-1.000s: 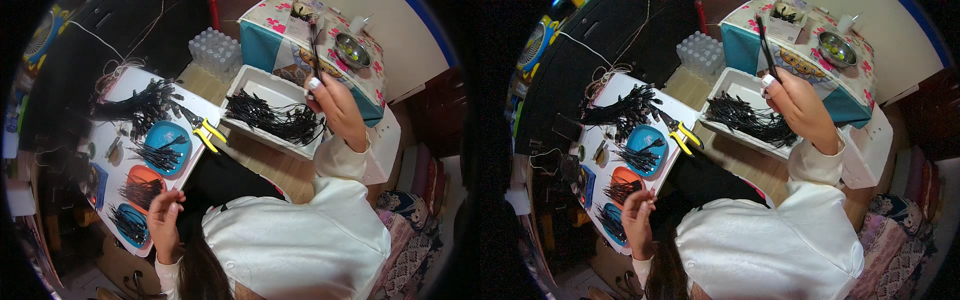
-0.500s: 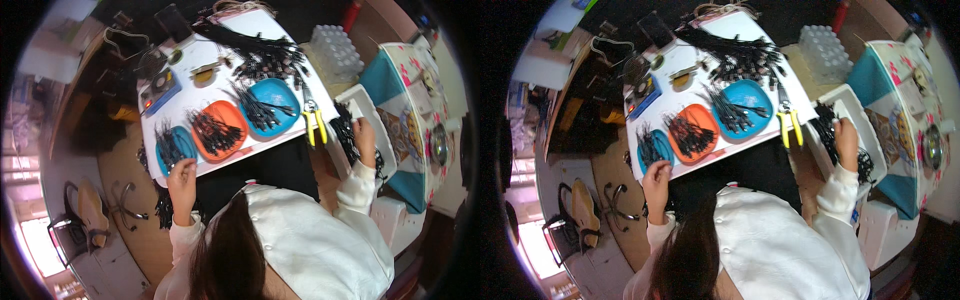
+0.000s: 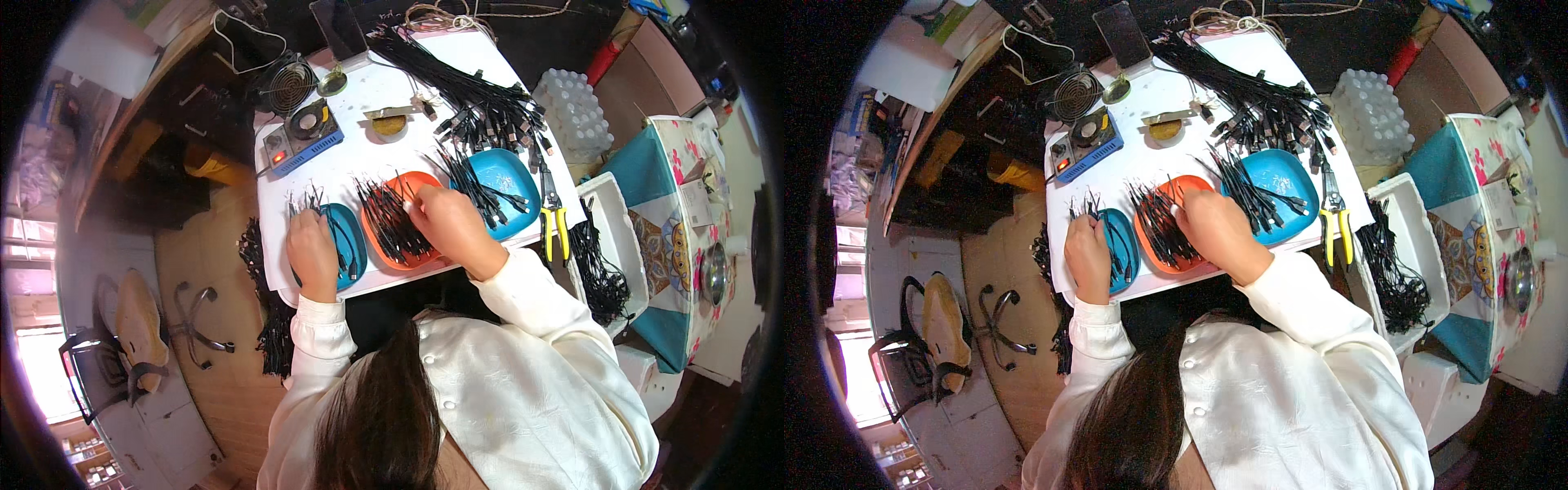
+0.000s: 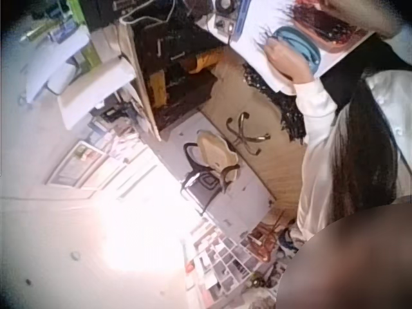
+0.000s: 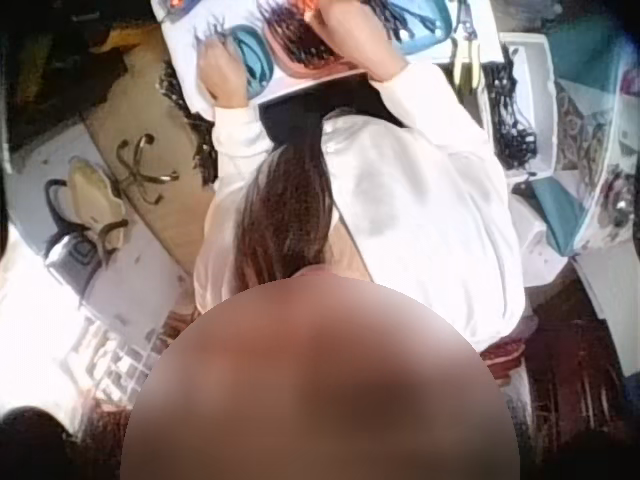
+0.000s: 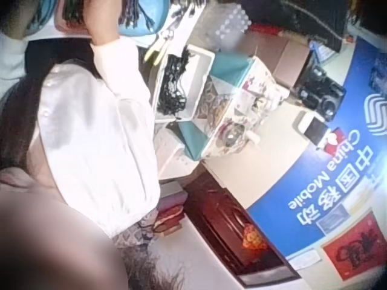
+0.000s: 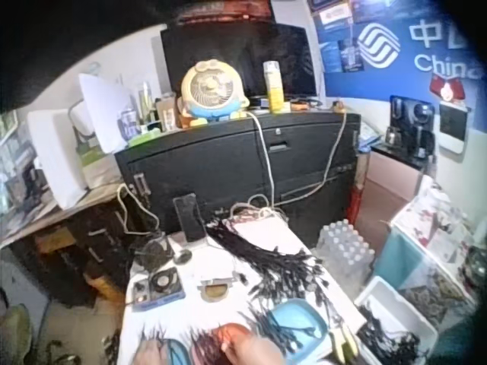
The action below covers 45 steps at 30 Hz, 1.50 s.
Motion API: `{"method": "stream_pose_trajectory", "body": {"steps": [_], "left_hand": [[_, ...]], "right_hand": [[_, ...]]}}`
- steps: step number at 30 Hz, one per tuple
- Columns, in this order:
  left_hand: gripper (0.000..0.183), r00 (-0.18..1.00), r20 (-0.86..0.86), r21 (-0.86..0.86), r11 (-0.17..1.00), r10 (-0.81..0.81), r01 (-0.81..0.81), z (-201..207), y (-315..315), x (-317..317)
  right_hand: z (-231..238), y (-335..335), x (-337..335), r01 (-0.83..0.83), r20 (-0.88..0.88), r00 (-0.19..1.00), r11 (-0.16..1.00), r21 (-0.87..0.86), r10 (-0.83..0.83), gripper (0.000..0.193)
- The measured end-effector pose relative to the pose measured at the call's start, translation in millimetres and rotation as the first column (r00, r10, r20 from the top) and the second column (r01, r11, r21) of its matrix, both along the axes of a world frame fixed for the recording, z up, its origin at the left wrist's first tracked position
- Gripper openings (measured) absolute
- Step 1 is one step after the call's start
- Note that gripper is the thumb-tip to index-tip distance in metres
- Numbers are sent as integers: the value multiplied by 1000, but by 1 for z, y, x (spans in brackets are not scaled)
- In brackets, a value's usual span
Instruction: The person repeatedly picks up black wire segments from a bowl, attaches small white connectors to the ends, and places the finished pieces into another bowl. The process is continuous and repetitive throughout the clip.
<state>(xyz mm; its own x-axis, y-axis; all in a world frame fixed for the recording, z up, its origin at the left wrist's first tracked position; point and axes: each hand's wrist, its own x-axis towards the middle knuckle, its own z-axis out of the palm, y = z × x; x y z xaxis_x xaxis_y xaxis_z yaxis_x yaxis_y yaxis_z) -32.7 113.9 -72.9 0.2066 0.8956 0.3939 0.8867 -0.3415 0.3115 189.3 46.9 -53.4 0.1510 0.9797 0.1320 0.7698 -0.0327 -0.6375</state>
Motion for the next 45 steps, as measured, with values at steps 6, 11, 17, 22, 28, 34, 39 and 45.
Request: {"method": "stream_pose_trajectory", "body": {"steps": [6,11,17,22,28,34,39,45], "left_hand": [[10,948,317,-102,995,44,-12,10,-7,-5],[10,674,738,-85,987,-29,135,37,-24,-10],[13,150,987,-129,795,48,593,73,-60,5],[13,130,980,-199,706,152,679,83,-90,22],[15,154,981,-194,680,120,707,84,-110,36],[16,-29,971,-112,563,236,819,84,-117,36],[18,-185,881,-11,409,436,912,82,-120,36],[18,-155,843,-25,325,516,946,81,-123,32]], "right_hand": [[-16,28,-17,21,84,996,999,-31,-18,20],[-11,19,-10,25,-161,987,989,145,-2,15],[21,0,-5,67,-406,913,968,243,39,7],[59,-33,-9,-169,-972,169,977,132,161,4],[78,-54,-21,-209,-857,486,975,79,173,15],[74,-61,-27,-172,-949,272,978,115,159,14],[76,-72,-31,-239,-997,27,969,70,79,18],[79,-79,-28,-323,-994,-105,946,-2,-37,17]]}}
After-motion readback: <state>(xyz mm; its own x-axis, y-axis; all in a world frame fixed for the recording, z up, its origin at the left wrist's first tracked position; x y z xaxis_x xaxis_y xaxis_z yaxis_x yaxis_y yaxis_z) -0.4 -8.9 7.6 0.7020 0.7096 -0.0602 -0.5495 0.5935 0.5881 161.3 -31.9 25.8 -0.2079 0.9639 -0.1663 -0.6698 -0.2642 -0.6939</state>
